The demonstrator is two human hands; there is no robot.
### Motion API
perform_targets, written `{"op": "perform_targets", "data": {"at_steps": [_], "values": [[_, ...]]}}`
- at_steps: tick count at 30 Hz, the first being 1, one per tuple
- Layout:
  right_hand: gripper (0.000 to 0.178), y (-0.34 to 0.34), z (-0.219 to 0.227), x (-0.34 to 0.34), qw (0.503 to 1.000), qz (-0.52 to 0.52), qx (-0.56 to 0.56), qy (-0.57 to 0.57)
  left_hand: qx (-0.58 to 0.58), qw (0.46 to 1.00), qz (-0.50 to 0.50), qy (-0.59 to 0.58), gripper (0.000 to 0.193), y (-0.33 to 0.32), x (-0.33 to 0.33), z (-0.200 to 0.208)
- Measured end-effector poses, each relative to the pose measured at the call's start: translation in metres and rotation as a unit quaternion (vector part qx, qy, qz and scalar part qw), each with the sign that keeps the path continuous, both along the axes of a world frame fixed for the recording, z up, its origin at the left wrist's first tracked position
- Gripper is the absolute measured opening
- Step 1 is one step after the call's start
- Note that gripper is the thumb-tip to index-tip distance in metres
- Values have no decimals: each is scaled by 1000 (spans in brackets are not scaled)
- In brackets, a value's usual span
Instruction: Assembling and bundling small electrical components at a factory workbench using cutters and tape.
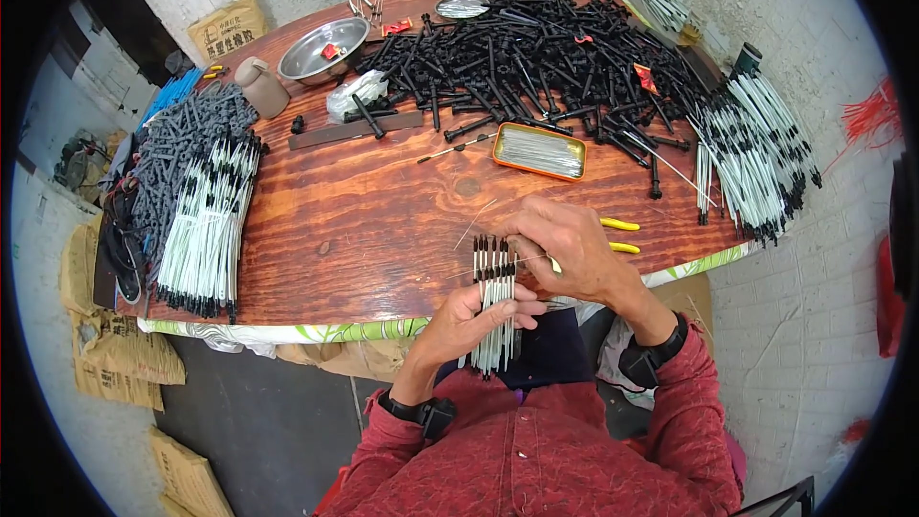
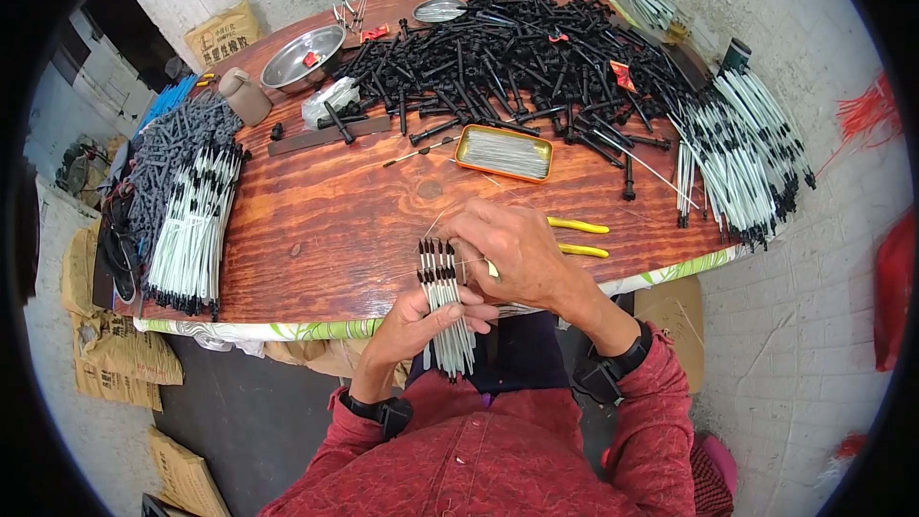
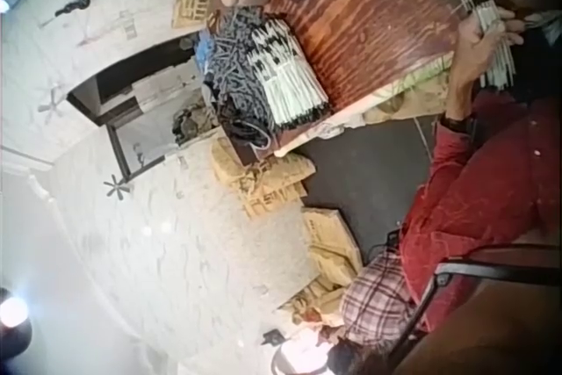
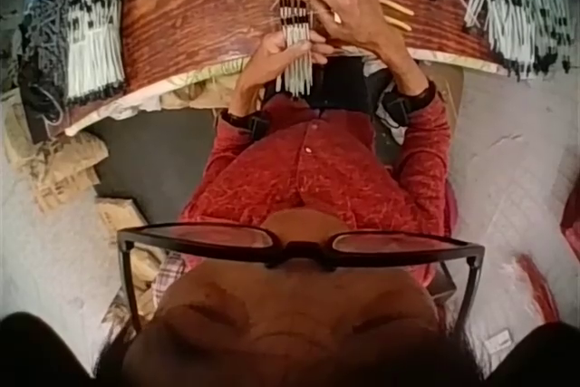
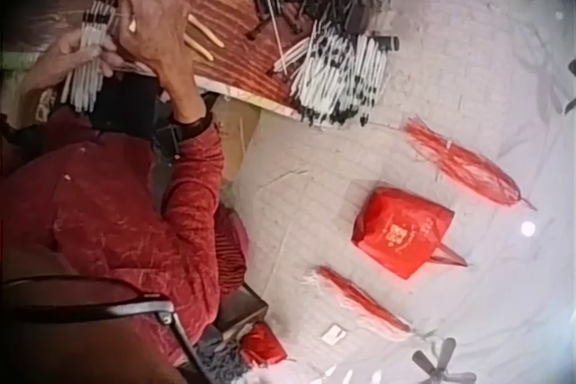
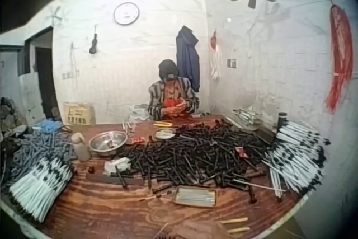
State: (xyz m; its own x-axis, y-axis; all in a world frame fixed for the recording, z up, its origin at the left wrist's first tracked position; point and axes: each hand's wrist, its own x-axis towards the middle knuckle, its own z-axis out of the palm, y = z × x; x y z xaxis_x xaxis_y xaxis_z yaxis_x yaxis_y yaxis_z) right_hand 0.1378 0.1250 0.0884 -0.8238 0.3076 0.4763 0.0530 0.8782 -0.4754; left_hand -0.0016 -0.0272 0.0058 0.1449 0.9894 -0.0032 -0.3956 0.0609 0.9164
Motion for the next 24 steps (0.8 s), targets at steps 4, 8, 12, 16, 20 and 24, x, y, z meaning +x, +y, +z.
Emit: {"op": "perform_targets", "data": {"at_steps": [4, 8, 12, 16, 20, 24], "values": [[19, 0, 1, 0, 1000, 10, -9, -4, -3, 1000, 1, -1, 30, -1, 0, 0], [17, 8, -11, -3, 996, 45, -74, 19, -10, 1000, -4, 8, 30, -2, 0, 3], [16, 11, -20, -1, 988, 62, -138, 35, -12, 1000, -9, 14, 30, 0, 0, 3], [18, 1, -16, -1, 971, 34, -236, -24, -8, 1000, -9, 16, 31, -2, -2, 2], [20, -5, -29, -8, 974, 34, -224, 12, -8, 1000, -15, 10, 32, -2, -3, 0], [22, -4, -29, -5, 978, 41, -201, 25, -9, 1000, -16, 5, 32, -2, -1, 3]]}}
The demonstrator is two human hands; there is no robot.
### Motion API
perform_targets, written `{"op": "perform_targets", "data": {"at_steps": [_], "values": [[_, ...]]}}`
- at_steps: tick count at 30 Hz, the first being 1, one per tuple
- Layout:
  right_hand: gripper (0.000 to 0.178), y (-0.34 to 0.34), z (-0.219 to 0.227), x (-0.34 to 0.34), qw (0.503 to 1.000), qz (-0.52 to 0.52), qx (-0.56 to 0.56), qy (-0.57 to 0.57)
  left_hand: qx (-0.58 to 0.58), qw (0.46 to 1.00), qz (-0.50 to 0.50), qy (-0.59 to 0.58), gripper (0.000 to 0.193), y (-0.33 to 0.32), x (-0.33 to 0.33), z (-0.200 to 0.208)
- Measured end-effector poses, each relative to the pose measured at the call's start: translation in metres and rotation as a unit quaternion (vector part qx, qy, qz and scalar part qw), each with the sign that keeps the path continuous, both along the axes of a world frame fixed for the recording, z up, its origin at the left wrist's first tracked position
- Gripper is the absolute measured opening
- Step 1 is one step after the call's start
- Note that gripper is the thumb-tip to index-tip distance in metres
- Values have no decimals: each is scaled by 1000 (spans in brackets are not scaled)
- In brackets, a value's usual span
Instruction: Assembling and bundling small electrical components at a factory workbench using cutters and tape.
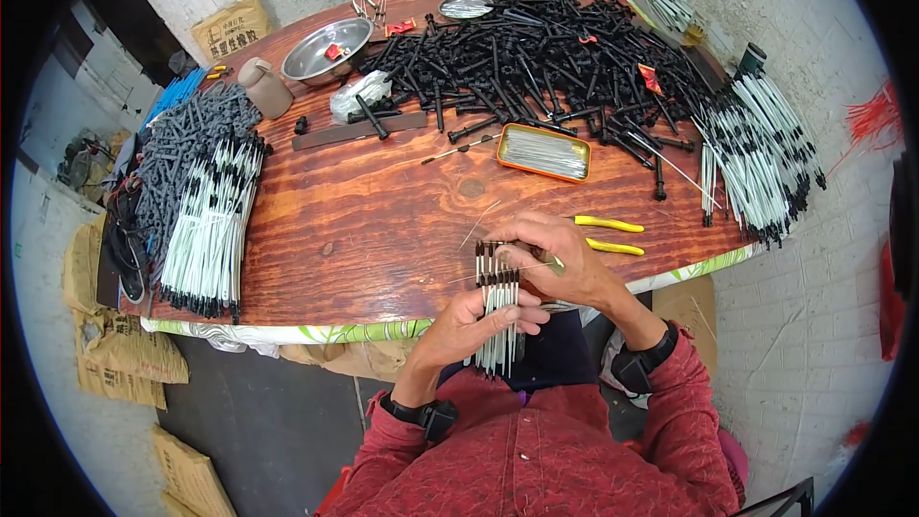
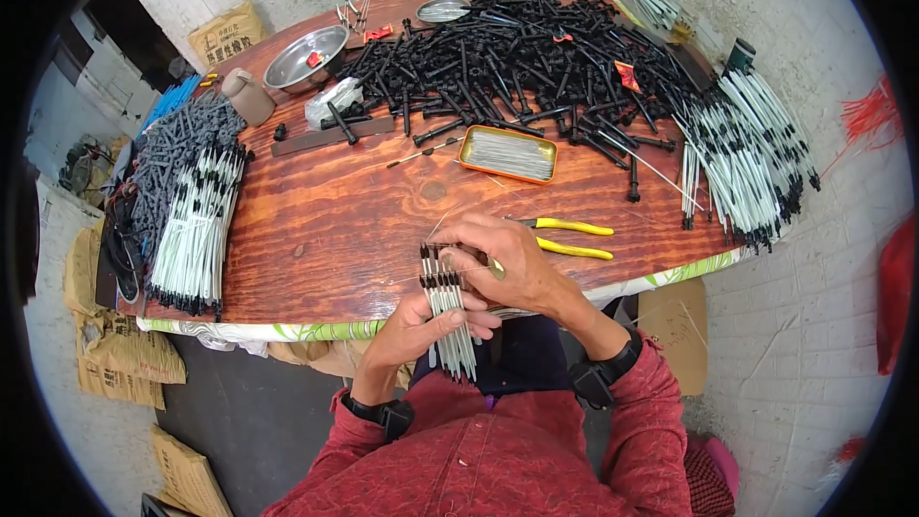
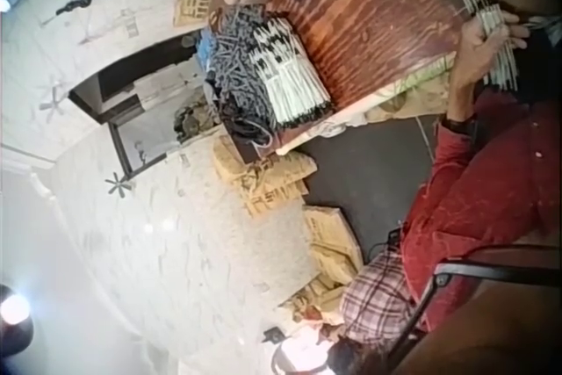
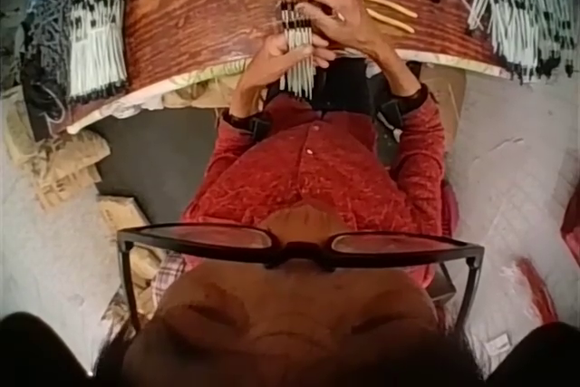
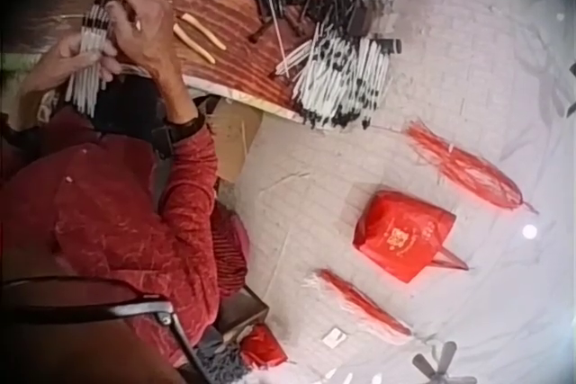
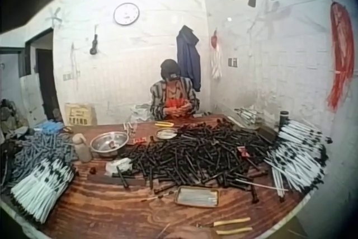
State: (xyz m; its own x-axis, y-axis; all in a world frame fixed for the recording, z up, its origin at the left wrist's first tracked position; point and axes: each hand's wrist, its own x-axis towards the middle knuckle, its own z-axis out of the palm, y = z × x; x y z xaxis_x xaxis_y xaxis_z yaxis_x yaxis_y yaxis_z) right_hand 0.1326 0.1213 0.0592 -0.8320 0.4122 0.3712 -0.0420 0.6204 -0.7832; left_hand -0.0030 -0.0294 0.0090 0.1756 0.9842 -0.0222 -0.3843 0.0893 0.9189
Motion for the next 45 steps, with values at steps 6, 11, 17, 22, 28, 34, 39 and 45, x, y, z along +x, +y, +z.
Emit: {"op": "perform_targets", "data": {"at_steps": [6, 11, 17, 22, 28, 34, 39, 45], "values": [[22, -5, 4, 2, 1000, -4, 4, -1, -8, 1000, 14, -6, 32, -3, 5, 5], [20, -6, 5, 3, 1000, -8, -10, -4, -11, 1000, 14, 3, 32, -3, 4, 4], [19, -7, 5, 3, 1000, -14, -21, -5, -13, 1000, 13, -17, 31, -4, 4, 3], [18, -6, 7, 2, 1000, -9, -2, -6, -13, 1000, 5, -9, 31, -4, 2, 2], [18, -4, 3, -1, 1000, 6, -26, 10, -9, 1000, -4, -16, 31, -3, 0, 0], [18, 1, -2, -2, 998, 24, -43, 30, -9, 1000, -12, -10, 31, -1, -2, 1], [19, 7, -9, -2, 998, 39, -41, 24, -12, 1000, -13, -13, 31, 0, -3, 1], [20, 4, -5, -7, 998, 25, -49, 26, -10, 1000, -23, 11, 30, 1, -5, 2]]}}
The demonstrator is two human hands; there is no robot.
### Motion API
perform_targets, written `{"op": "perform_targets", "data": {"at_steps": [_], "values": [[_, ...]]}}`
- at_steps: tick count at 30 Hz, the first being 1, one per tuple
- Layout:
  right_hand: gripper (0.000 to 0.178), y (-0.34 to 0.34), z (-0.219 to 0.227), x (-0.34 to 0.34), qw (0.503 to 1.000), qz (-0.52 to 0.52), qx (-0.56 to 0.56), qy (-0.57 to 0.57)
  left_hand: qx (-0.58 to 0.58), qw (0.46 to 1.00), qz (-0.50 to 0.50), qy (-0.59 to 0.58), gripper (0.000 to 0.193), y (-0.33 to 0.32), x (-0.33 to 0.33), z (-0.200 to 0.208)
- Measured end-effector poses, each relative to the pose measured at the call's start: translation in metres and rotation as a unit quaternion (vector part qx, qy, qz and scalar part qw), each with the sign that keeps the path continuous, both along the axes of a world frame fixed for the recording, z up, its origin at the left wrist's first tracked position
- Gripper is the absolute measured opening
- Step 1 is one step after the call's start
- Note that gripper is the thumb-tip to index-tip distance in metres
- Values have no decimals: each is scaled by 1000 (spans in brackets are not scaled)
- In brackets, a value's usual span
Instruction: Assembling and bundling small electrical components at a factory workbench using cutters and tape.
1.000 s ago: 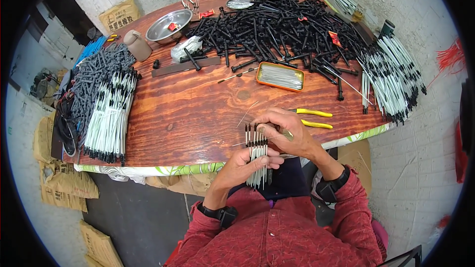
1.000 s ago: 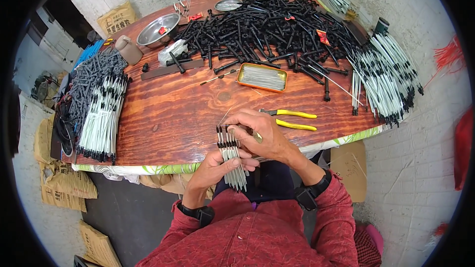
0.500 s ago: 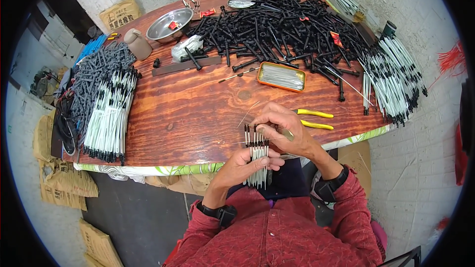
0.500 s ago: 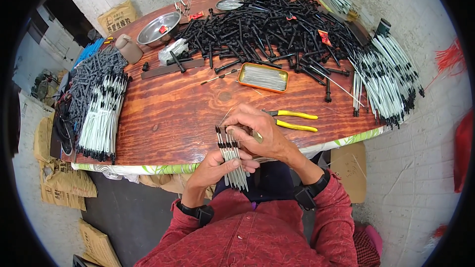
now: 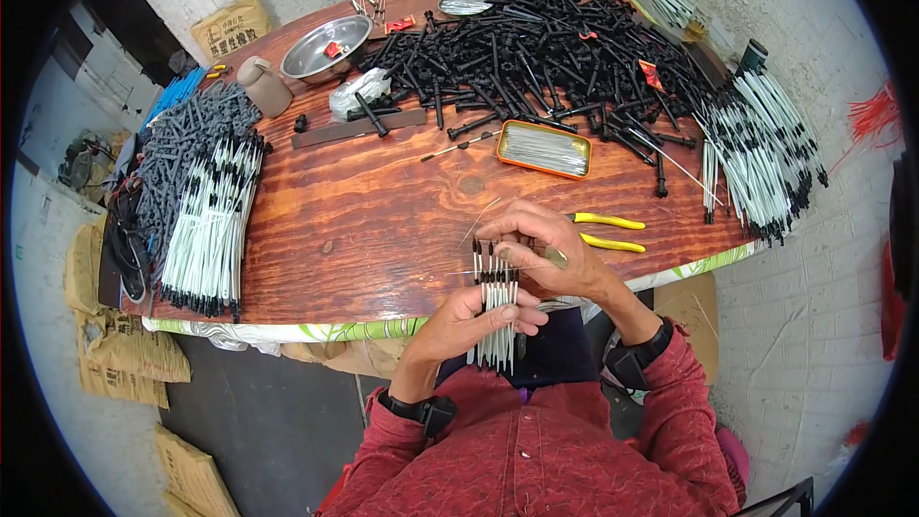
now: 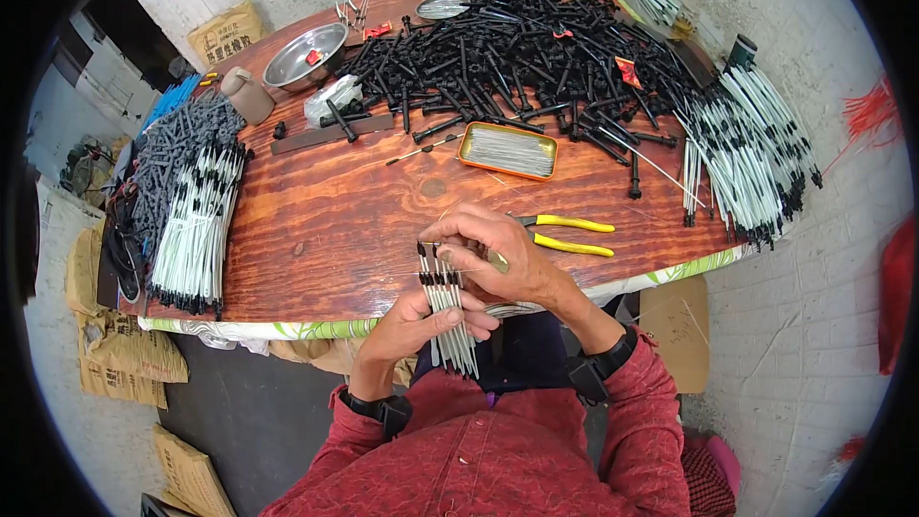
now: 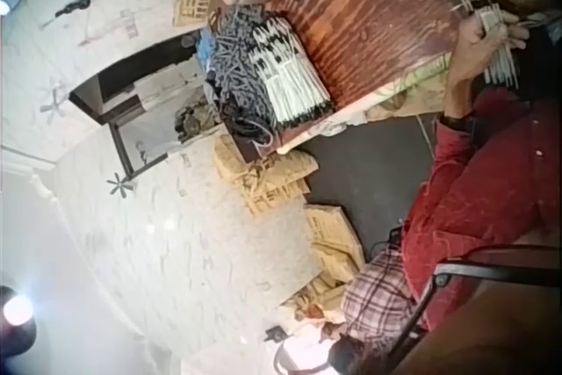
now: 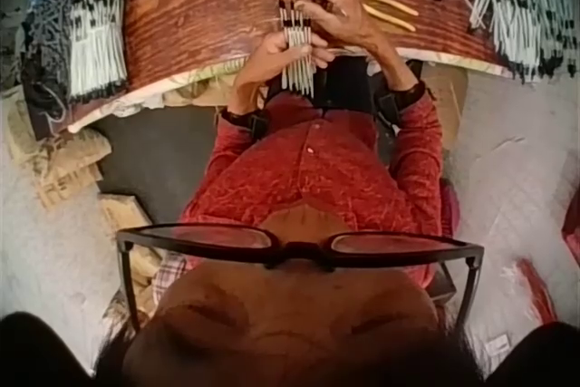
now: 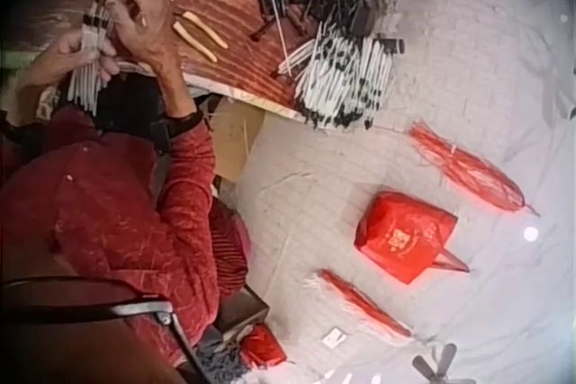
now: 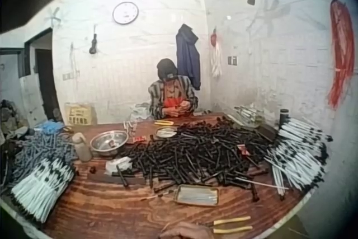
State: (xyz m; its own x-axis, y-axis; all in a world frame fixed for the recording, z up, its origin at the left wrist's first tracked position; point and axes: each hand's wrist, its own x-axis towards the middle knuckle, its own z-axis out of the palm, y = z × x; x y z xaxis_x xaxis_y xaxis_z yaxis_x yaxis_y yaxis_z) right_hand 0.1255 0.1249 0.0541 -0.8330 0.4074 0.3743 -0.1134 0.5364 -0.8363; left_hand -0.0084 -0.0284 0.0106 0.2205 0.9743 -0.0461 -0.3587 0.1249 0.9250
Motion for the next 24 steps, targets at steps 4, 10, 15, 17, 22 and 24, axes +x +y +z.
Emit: {"op": "perform_targets", "data": {"at_steps": [4, 10, 15, 17, 22, 24], "values": [[20, 4, -5, -4, 998, 17, 52, 40, -10, 1000, -2, -15, 30, -1, -3, 0], [20, 6, -2, 0, 999, 15, 30, 19, -21, 1000, -1, -22, 30, 0, -3, 1], [20, 0, 3, 2, 999, -27, 41, 3, -17, 999, 43, -11, 31, -2, 8, 1], [20, -3, 6, 3, 998, -36, 45, 2, -4, 997, 74, -8, 31, -3, 13, 1], [19, -4, 10, 4, 997, -57, 49, -16, -4, 996, 93, -5, 33, -1, 19, -4], [16, -5, 9, 3, 996, -58, 64, -1, -2, 996, 94, -13, 35, -2, 19, -5]]}}
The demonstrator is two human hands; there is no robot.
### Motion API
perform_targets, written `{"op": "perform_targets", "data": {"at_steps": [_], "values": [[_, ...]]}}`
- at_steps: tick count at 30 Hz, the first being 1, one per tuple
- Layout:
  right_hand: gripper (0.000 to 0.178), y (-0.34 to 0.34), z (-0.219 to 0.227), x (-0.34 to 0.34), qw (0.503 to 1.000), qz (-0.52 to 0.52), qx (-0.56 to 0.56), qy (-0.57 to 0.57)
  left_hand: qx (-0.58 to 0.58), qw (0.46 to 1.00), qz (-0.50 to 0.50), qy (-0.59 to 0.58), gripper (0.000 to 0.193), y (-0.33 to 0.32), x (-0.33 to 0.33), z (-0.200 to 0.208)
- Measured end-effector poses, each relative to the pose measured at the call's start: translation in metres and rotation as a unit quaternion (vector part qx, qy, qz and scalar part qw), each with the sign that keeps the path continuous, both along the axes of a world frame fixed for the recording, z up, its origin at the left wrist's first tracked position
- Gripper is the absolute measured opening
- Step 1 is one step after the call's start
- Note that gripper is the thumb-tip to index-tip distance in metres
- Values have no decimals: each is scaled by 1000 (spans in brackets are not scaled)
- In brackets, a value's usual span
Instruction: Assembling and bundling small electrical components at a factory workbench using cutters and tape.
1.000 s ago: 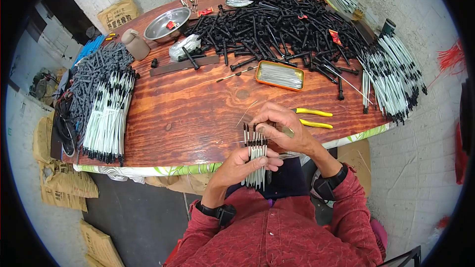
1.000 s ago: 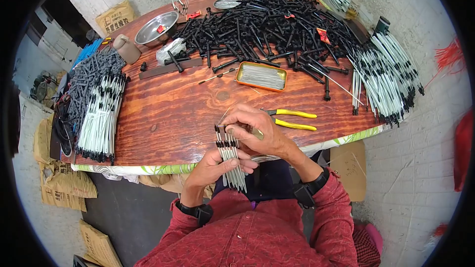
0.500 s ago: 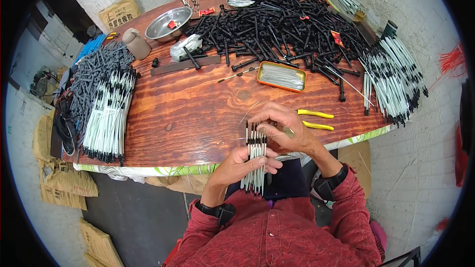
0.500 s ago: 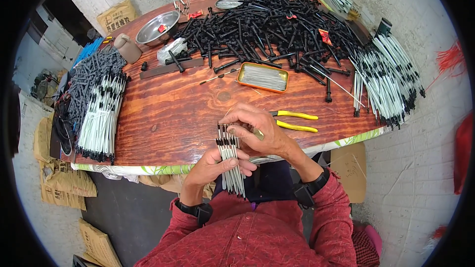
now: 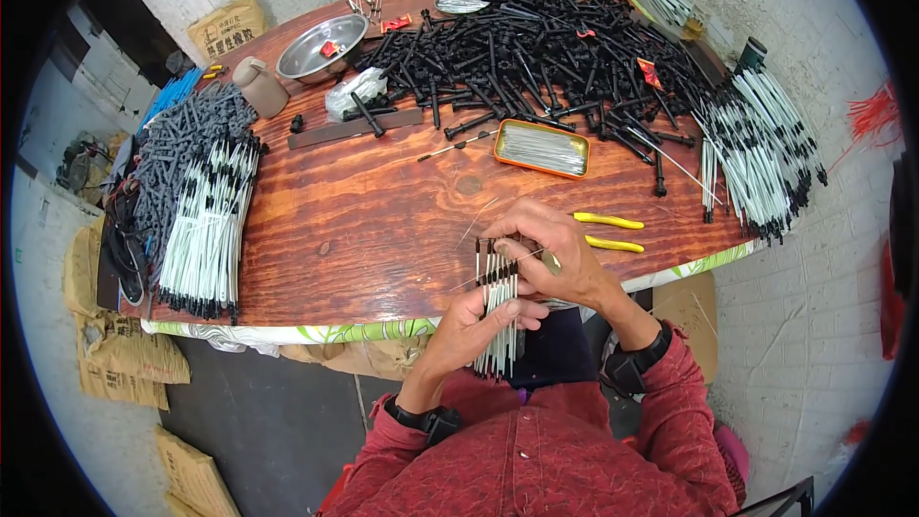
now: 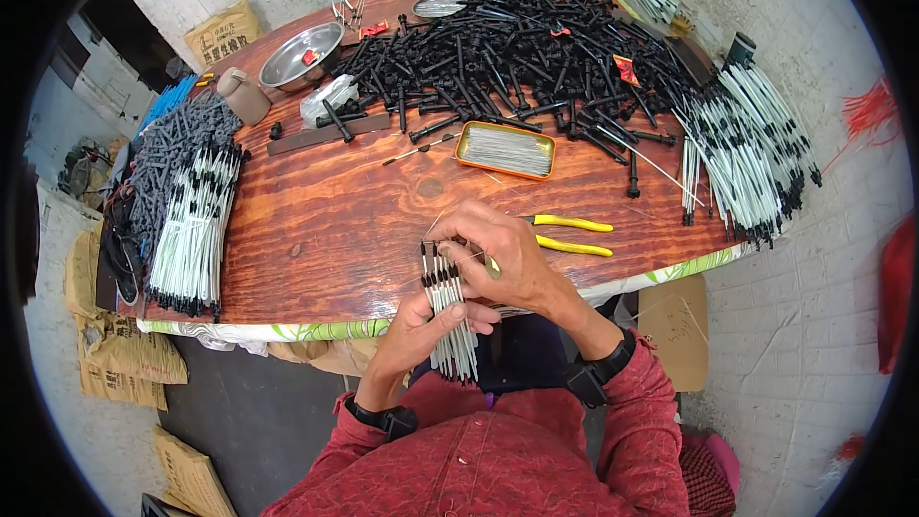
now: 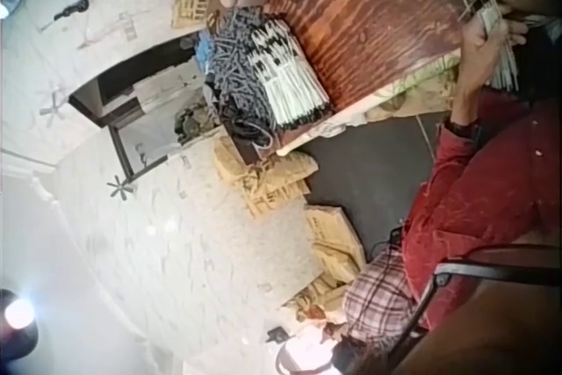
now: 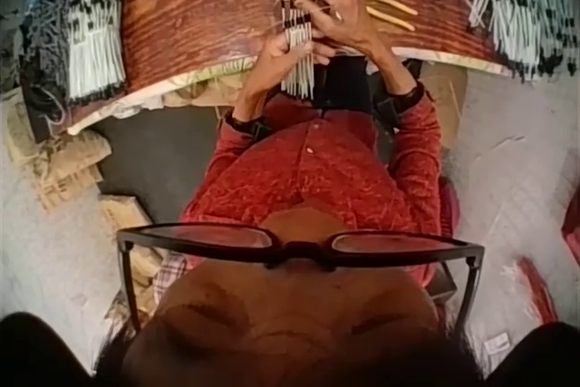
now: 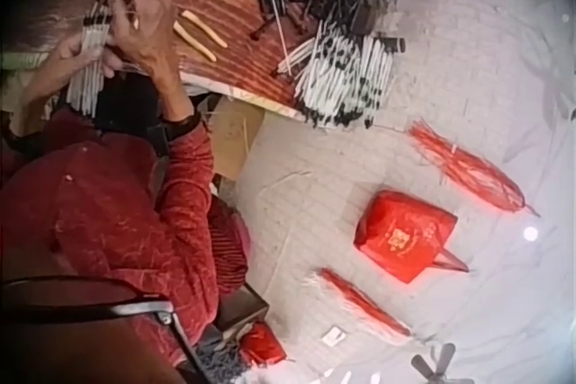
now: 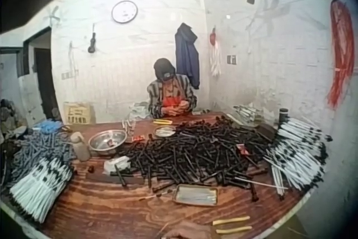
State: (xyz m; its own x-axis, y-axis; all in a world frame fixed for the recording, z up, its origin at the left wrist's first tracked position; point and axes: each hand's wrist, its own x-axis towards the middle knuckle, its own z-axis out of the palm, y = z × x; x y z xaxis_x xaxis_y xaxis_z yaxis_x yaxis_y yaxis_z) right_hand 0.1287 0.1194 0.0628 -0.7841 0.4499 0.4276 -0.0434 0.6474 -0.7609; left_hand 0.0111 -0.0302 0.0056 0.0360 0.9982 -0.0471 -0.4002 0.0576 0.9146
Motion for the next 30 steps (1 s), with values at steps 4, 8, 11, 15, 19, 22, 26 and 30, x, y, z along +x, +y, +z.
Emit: {"op": "perform_targets", "data": {"at_steps": [4, 8, 11, 15, 19, 22, 26, 30], "values": [[15, -4, -1, -1, 1000, -21, -16, -7, -16, 1000, 13, 6, 34, -1, 5, 0], [16, -2, -6, -1, 1000, -8, -27, -12, -26, 1000, 12, 8, 34, 0, 6, 1], [16, 1, -10, 0, 999, 4, -40, -6, -30, 1000, 5, 1, 34, 0, 5, 1], [16, 3, -9, -1, 998, 13, -52, -12, -38, 999, -5, -12, 34, 1, 3, 0], [16, 5, -11, -3, 999, 19, -47, -16, -43, 999, -15, -8, 34, 1, 0, 0], [16, 5, -11, -2, 998, 22, -52, -20, -45, 999, -23, 1, 34, 0, -1, 1], [16, 6, -11, -2, 997, 29, -62, -26, -43, 999, -22, -9, 34, 0, -1, 3], [15, 10, -14, -3, 998, 45, -40, -26, -45, 999, -29, -7, 35, 0, -2, 3]]}}
